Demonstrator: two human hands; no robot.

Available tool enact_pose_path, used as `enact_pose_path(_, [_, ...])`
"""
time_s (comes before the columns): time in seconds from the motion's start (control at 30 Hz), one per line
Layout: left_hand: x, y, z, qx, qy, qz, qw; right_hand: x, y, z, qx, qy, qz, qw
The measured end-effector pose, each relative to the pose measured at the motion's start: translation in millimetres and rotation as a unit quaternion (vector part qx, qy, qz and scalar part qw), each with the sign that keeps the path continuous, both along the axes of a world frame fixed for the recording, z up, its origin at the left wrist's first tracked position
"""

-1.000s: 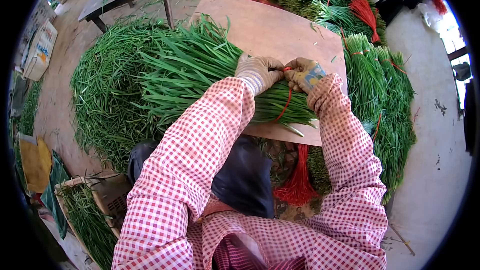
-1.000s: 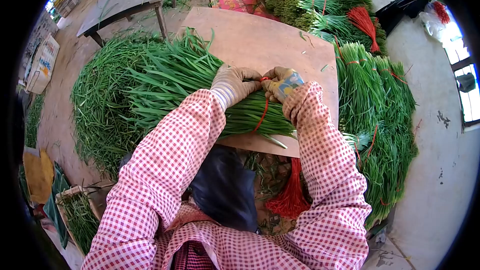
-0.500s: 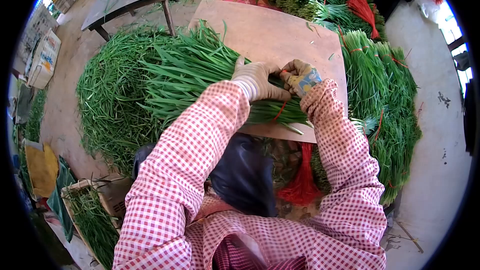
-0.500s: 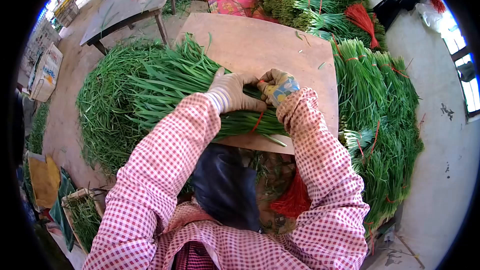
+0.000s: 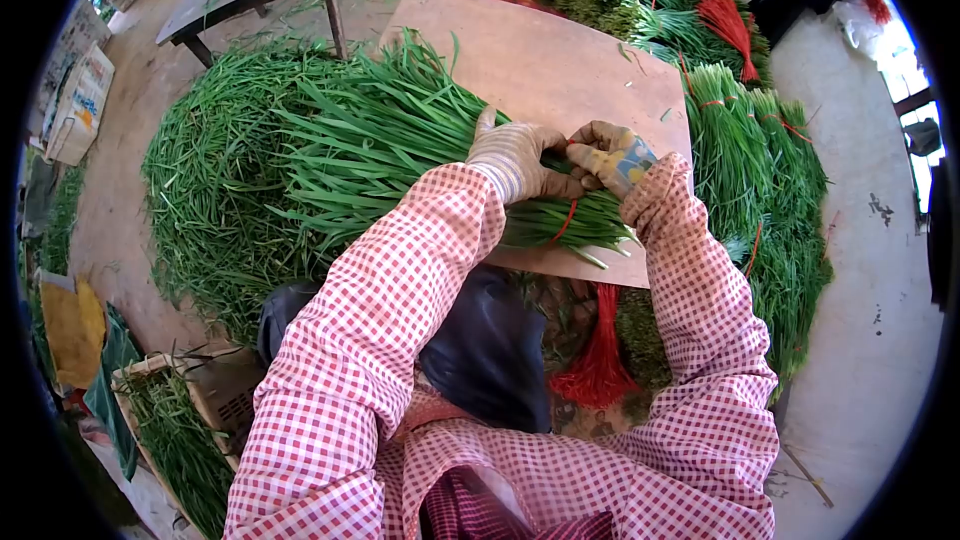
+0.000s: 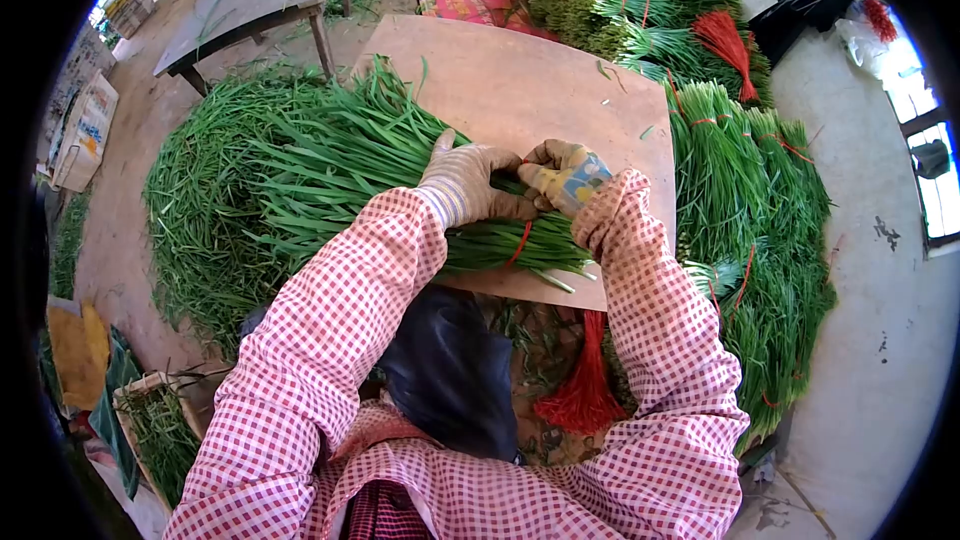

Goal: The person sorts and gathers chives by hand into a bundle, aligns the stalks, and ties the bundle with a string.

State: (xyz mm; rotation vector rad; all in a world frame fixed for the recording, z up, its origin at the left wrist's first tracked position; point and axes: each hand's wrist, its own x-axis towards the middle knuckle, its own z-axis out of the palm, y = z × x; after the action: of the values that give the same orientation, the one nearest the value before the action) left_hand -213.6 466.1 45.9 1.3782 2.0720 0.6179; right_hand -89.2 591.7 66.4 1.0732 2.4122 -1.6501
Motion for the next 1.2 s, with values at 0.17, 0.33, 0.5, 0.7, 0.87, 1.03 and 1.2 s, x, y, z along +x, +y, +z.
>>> enact_pose_path(0.17, [-1,-3,-3,0.017,-0.006,-0.001,1.000,3,-1,-14,0.019,0.023,-0.010,1.000])
enact_pose_path(0.33, [-6,-7,-6,0.032,0.000,-0.020,0.999,36,-42,-2,0.299,0.168,0.128,0.931])
enact_pose_path(0.5, [-9,-6,-2,0.060,-0.062,-0.016,0.996,20,-23,12,0.016,0.099,-0.056,0.993])
enact_pose_path(0.7, [11,-8,13,-0.045,0.109,-0.100,0.988,-1,-24,14,-0.027,0.116,-0.091,0.989])
enact_pose_path(0.87, [20,-9,12,-0.086,0.192,-0.090,0.973,9,-66,24,-0.187,0.176,-0.181,0.949])
enact_pose_path(1.03, [25,-9,8,-0.097,0.221,-0.080,0.967,42,-99,35,-0.303,0.213,-0.286,0.884])
enact_pose_path(1.2, [27,-6,3,-0.124,0.220,-0.076,0.965,65,-149,24,-0.276,0.235,-0.277,0.890])
